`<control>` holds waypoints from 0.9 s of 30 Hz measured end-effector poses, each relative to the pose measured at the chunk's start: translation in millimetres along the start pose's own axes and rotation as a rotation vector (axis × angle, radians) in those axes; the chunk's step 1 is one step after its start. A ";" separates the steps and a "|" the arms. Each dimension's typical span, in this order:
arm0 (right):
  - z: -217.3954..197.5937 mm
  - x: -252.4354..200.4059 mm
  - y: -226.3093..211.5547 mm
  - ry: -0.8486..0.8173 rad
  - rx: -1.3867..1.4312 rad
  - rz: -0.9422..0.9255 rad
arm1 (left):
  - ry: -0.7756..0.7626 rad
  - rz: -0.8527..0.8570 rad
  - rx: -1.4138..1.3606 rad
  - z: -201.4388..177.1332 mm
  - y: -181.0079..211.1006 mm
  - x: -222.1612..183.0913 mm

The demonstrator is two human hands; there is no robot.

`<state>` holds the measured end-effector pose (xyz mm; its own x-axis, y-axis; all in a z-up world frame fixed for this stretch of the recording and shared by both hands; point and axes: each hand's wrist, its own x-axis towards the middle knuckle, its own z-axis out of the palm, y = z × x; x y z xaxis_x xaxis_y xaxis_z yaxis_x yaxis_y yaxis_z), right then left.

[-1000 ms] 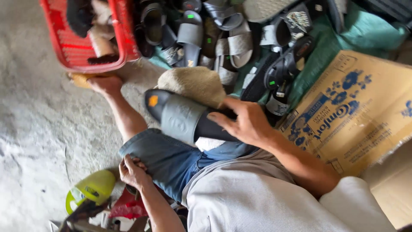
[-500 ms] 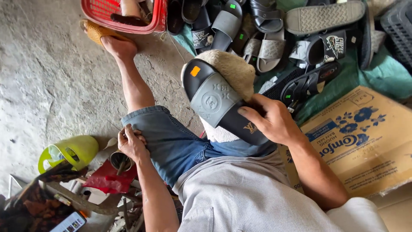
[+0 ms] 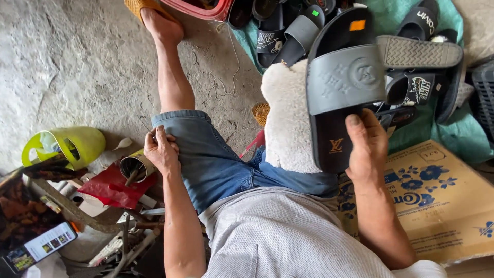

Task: Repairing a sandal by sewing the strap to the sole and then brushing the surface.

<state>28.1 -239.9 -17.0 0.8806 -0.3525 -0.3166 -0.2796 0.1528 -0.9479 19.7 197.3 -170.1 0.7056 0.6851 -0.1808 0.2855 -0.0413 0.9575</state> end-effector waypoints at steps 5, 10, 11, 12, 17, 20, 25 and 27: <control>-21.6 9.5 47.6 -0.046 -0.179 -0.059 | 0.003 0.004 -0.015 3.3 1.4 1.7; -8.0 11.7 35.9 -0.055 -0.215 -0.071 | -0.003 0.006 -0.032 3.5 9.4 0.1; -3.5 11.3 33.0 -0.065 -0.242 -0.092 | -0.002 -0.001 -0.056 4.0 11.7 -0.1; 0.1 10.8 29.8 -0.075 -0.270 -0.113 | -0.001 -0.008 -0.080 4.9 14.3 -1.2; 12.8 -3.8 13.0 -0.071 -0.287 -0.139 | -0.032 -0.015 -0.070 0.0 13.0 -2.0; 10.6 -15.2 9.5 -0.124 -0.304 -0.127 | -0.037 -0.043 -0.042 -0.6 19.4 -6.0; 14.3 -29.0 -6.3 -0.175 -0.432 -0.128 | -0.081 -0.065 0.040 0.1 25.0 -9.1; 22.9 -28.1 -21.2 -0.149 -0.487 -0.187 | -0.087 -0.088 0.106 3.6 39.1 -13.5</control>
<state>18.1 -212.1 12.8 0.9671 -0.1926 -0.1664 -0.2271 -0.3580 -0.9057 23.6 183.8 -131.1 0.7269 0.6242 -0.2865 0.4125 -0.0631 0.9088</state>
